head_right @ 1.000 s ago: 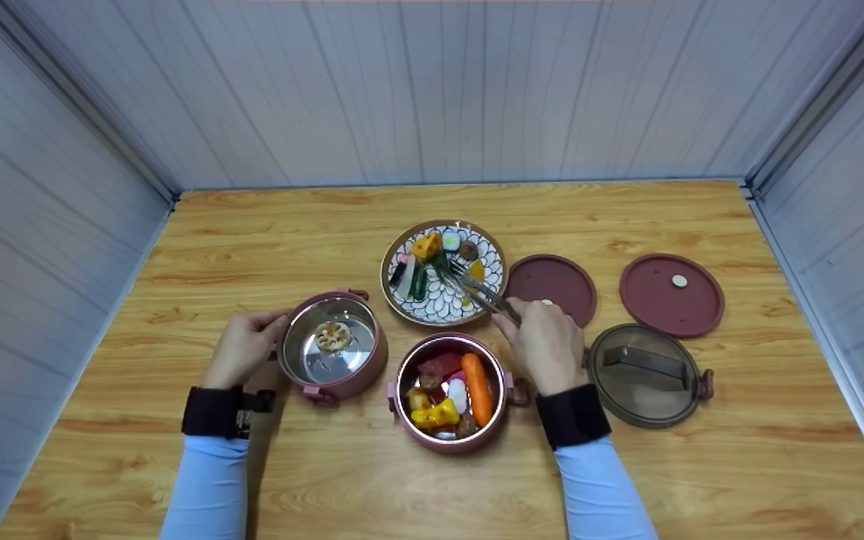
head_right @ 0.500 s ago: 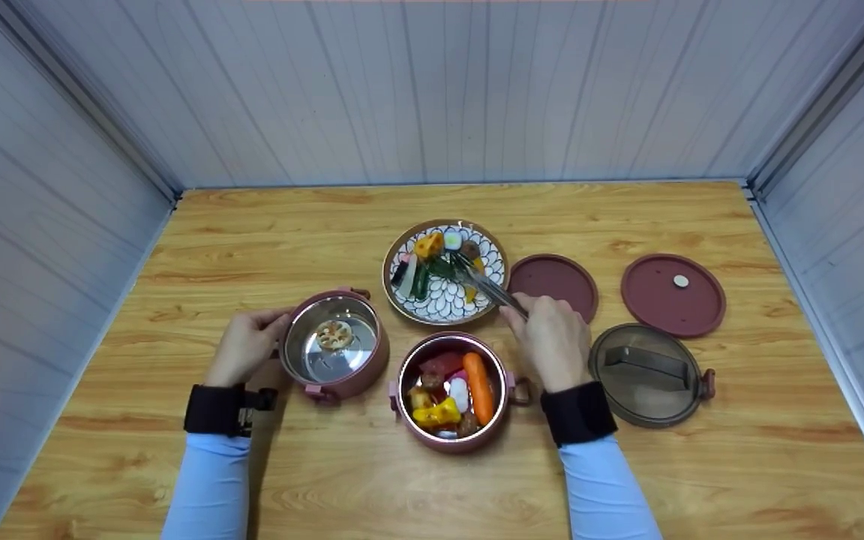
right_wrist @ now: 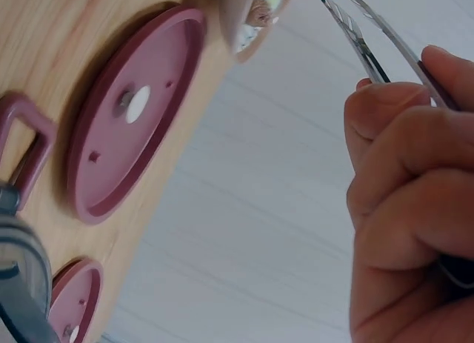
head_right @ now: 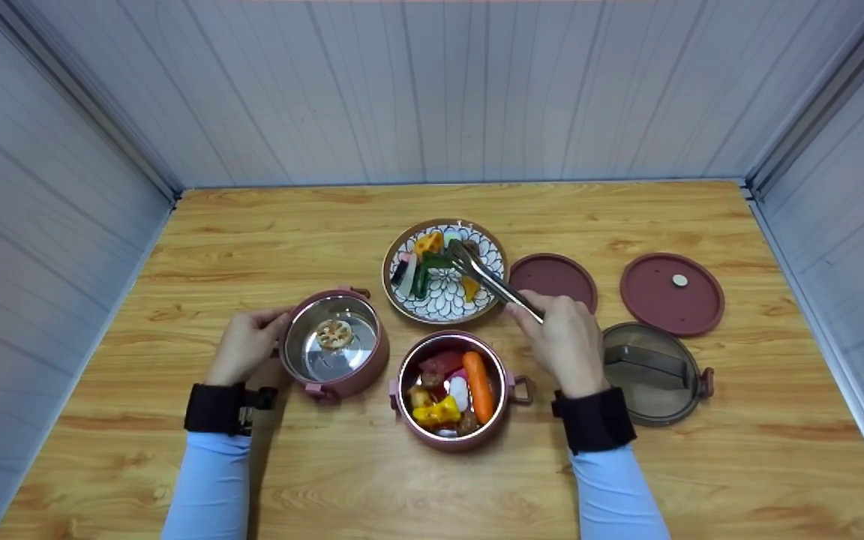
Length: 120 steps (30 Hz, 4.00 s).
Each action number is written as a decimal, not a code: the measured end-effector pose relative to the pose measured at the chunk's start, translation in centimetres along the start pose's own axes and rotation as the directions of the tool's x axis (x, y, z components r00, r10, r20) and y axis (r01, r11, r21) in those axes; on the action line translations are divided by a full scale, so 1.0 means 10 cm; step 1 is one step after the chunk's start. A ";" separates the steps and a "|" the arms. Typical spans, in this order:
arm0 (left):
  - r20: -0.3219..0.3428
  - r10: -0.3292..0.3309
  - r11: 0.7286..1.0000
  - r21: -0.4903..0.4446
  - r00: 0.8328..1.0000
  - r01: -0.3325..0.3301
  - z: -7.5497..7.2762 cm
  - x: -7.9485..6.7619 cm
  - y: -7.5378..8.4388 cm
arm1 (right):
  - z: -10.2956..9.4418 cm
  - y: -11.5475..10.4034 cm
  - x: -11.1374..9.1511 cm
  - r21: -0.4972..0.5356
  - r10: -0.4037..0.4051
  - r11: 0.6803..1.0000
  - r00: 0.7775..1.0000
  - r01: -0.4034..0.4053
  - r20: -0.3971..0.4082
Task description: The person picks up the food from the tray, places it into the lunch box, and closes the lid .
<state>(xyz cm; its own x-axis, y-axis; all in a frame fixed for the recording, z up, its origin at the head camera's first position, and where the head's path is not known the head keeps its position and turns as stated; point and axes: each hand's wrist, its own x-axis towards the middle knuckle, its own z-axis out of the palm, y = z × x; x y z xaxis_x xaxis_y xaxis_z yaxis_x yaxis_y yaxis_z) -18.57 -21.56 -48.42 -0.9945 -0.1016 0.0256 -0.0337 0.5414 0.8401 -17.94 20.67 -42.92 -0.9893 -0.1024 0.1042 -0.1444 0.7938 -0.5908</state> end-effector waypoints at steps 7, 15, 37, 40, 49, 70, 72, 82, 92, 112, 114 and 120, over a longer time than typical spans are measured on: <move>0.006 -0.017 1.000 0.003 1.000 0.017 0.00 0.01 -0.01 | -0.03 -0.24 -0.07 0.066 -0.082 0.994 0.997 0.082 0.000; -0.001 -0.005 1.000 0.004 1.000 0.005 0.00 0.01 -0.01 | 0.14 -0.59 -0.08 0.060 -0.260 0.965 0.965 0.257 0.047; 0.010 -0.011 1.000 -0.002 1.000 0.011 0.01 0.02 0.01 | 0.53 -1.03 -0.04 -0.059 -0.323 0.927 0.868 0.370 0.377; 0.019 -0.023 1.000 -0.010 1.000 0.023 0.01 0.02 0.01 | 0.50 -1.02 -0.04 -0.052 -0.310 0.933 0.870 0.356 0.384; 0.010 -0.030 0.999 0.016 1.000 0.030 0.00 0.01 0.00 | 0.30 -0.98 0.01 -0.069 -0.294 0.941 0.899 0.332 0.326; 0.002 -0.018 1.000 -0.007 1.000 0.018 0.00 0.03 -0.01 | -0.05 -0.39 0.34 -0.400 -0.464 0.804 0.885 0.440 0.040; 0.006 -0.021 1.000 -0.007 1.000 0.021 0.00 0.03 -0.01 | -0.07 -0.36 0.41 -0.437 -0.486 0.778 0.873 0.452 0.038; -0.003 -0.025 1.000 0.018 1.000 0.025 0.00 0.01 -0.01 | -0.11 -0.27 0.81 -0.528 -0.485 0.709 0.867 0.468 0.116; 0.008 -0.032 0.999 -0.015 0.999 0.032 0.02 0.00 0.00 | -0.08 -0.31 1.09 -0.484 -0.322 0.770 0.908 0.415 0.267; -0.002 -0.007 1.000 0.020 1.000 0.007 0.00 0.00 -0.01 | -0.08 0.00 0.77 -0.387 -0.322 0.850 0.934 0.357 0.153; 0.001 -0.008 1.000 0.019 1.000 0.008 0.00 0.00 -0.01 | -0.07 0.05 0.69 -0.372 -0.310 0.866 0.942 0.335 0.127; 0.007 -0.018 1.000 0.011 1.000 0.018 0.00 0.01 0.01 | -0.07 0.20 0.46 -0.306 -0.263 0.914 0.964 0.265 0.047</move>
<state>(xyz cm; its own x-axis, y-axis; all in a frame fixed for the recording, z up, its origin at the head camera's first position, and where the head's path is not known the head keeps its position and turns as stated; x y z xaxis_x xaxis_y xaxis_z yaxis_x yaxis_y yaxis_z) -18.70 -21.54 -48.37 -0.9944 -0.1051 0.0066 -0.0524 0.5486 0.8344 -22.80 22.21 -43.03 -0.9163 -0.3357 0.2184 -0.3870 0.8824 -0.2676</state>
